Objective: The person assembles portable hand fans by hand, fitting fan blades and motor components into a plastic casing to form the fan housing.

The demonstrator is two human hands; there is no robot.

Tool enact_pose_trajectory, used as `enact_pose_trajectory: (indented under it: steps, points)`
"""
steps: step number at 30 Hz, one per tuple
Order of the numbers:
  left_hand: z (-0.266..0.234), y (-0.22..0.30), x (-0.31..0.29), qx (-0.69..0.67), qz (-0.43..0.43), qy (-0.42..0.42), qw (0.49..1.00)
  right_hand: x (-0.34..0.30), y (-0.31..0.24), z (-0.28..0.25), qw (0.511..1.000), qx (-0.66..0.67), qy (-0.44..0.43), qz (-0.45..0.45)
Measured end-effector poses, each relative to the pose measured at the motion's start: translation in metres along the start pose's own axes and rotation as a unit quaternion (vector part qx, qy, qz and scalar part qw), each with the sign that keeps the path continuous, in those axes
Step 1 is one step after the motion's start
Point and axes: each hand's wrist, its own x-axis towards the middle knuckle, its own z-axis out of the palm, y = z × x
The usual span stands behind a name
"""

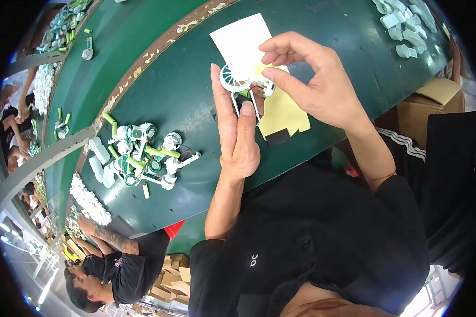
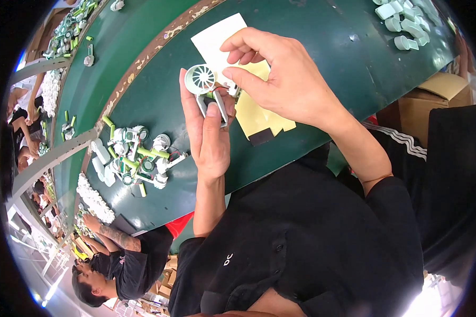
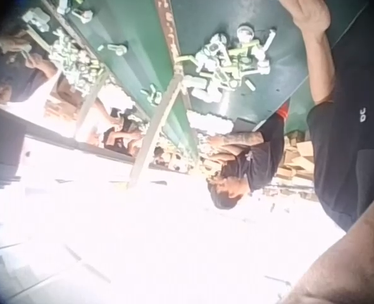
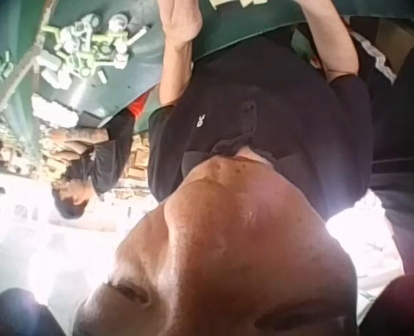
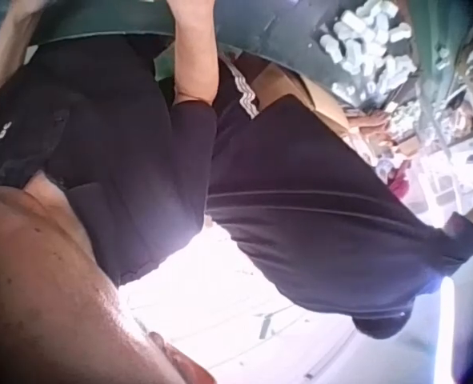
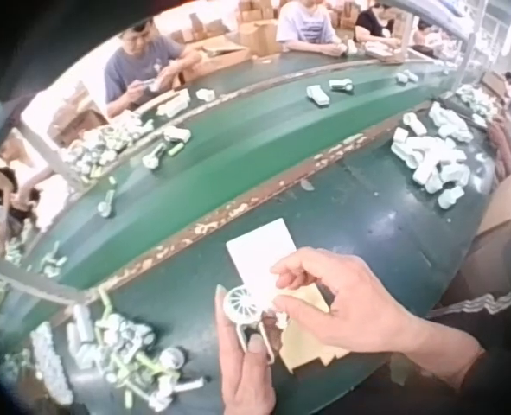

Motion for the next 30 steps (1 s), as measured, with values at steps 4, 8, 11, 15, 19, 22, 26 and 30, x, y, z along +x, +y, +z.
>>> enact_pose_trajectory:
  steps: [4,8,11,15,19,22,26,30]
  points:
    - [-0.001,-0.003,0.002,0.008,0.025,0.0,1.0,-0.003,0.002,0.002,1.0,0.0,-0.011,0.004]
    - [-0.002,-0.001,0.004,0.022,0.022,0.017,0.999,-0.003,0.002,0.005,0.999,0.009,-0.04,0.016]
    - [-0.001,0.0,0.002,0.026,0.026,0.036,0.999,-0.003,0.001,0.006,0.998,0.016,-0.055,0.025]
    - [-0.002,-0.002,0.003,0.065,0.039,0.056,0.996,-0.003,0.001,0.012,0.997,0.029,-0.063,0.019]
    - [-0.006,0.001,0.008,0.102,0.032,0.039,0.994,-0.002,0.0,0.015,0.998,-0.01,-0.059,-0.009]
    - [-0.006,0.005,0.009,0.079,-0.006,0.047,0.996,-0.001,0.0,0.016,0.998,-0.016,-0.066,-0.016]
    - [-0.008,0.003,0.009,-0.032,-0.041,0.032,0.998,-0.001,0.001,0.013,0.998,0.019,-0.056,0.017]
    - [-0.012,0.007,0.008,-0.126,-0.082,0.019,0.988,-0.001,0.001,0.008,0.998,0.03,-0.057,0.029]
